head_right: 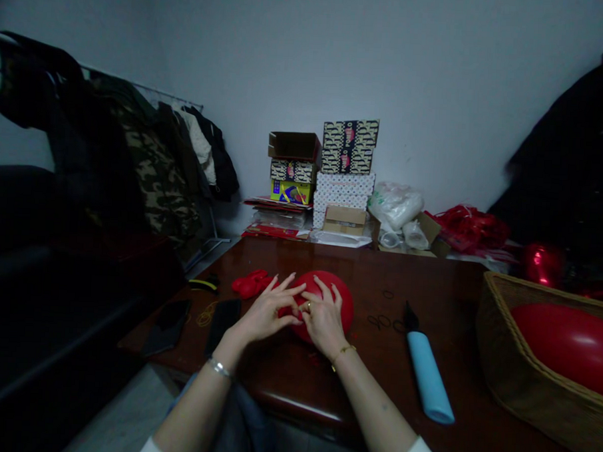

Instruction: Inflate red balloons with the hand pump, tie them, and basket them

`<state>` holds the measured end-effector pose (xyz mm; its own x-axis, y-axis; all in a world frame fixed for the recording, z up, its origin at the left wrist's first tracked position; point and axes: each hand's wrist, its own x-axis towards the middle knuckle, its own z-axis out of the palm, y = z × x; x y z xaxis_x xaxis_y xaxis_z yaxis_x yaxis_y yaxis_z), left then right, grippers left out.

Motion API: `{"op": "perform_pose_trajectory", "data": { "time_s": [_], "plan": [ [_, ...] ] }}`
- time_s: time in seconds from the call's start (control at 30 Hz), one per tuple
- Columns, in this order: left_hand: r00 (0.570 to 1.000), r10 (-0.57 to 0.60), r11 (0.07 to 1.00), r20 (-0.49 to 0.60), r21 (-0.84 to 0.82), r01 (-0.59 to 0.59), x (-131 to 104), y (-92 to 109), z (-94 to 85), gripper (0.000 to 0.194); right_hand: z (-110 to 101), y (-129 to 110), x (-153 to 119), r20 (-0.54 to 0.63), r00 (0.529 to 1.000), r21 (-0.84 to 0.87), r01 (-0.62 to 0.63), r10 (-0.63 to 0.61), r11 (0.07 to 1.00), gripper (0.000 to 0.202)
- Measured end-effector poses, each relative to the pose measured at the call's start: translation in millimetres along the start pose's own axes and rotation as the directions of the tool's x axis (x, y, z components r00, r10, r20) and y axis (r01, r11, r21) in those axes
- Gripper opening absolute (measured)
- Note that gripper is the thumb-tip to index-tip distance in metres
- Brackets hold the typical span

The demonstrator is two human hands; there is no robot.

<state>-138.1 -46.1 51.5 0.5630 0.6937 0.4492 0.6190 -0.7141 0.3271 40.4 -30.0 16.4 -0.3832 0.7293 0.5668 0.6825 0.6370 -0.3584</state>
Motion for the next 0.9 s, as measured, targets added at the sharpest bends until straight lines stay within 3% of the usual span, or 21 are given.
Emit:
{"op": "perform_pose_trajectory", "data": {
  "time_s": [0.17,0.33,0.7,0.9],
  "plan": [
    [0.986,-0.033,0.998,-0.160,-0.056,0.025,1.8,-5.6,4.6,0.014,-3.5,1.9,-1.2,0.007,1.000,0.015,0.015,-0.015,1.000,0.018],
    [0.974,0.065,0.998,-0.216,0.012,-0.064,4.2,-10.6,11.5,0.010,-6.2,-0.4,-0.9,0.039,0.999,0.036,0.010,-0.012,0.999,0.019],
    [0.959,0.243,0.957,-0.142,0.199,-0.213,10.2,1.2,14.9,0.013,-22.2,4.8,-5.9,0.130,0.991,0.144,-0.030,0.011,0.989,0.018],
    [0.971,0.196,0.974,-0.137,0.146,-0.176,8.8,10.0,14.4,0.015,-24.3,8.5,-5.0,0.139,0.990,0.171,-0.027,0.003,0.985,0.019]
  ]
}}
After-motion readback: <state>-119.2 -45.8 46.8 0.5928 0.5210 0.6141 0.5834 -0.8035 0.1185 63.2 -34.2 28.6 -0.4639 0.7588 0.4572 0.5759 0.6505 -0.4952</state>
